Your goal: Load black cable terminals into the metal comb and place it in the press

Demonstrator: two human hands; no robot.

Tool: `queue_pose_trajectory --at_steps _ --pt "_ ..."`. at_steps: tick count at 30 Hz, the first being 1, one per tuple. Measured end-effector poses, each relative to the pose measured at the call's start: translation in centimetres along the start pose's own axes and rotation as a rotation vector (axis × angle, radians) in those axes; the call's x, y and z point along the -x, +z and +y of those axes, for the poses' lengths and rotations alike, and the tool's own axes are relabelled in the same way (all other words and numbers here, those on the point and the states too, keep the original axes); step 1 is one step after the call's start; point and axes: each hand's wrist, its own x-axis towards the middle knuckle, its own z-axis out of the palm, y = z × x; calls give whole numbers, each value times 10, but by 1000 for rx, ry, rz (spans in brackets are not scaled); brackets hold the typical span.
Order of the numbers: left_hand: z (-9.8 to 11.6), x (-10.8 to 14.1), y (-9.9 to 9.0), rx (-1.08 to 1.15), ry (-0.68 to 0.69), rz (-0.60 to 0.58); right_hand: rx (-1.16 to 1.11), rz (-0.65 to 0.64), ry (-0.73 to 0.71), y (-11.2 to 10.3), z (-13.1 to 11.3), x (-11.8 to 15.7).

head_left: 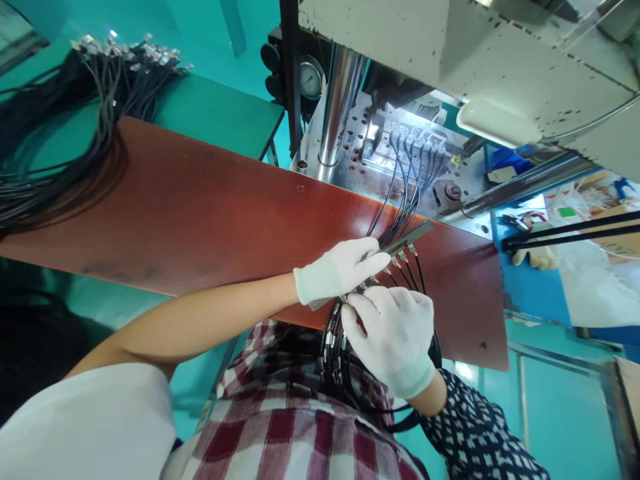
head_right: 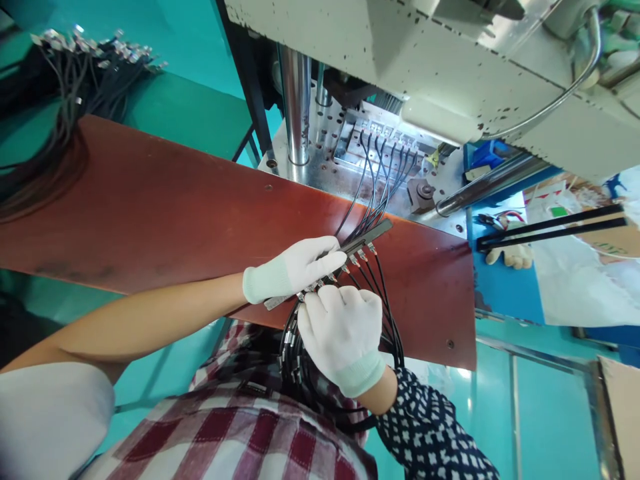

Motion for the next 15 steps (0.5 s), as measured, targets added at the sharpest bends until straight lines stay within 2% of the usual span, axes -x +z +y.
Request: queue_pose_trajectory --at_steps 5,8,10,13,15 --pt "-1 0 1 -10 7 7 -17 51 -13 11 -7 -1" --pt "-2 0 1 -34 29 4 -50 25 -27 0 1 -3" --pt "-3 0 0 -56 39 -18 -20 25 9 -16 21 -8" --pt "2 -1 0 -106 45 -64 190 85 67 -39 71 -19" --pt "8 -5 5 -178 63 -92 252 -47 -25 -50 104 -25"
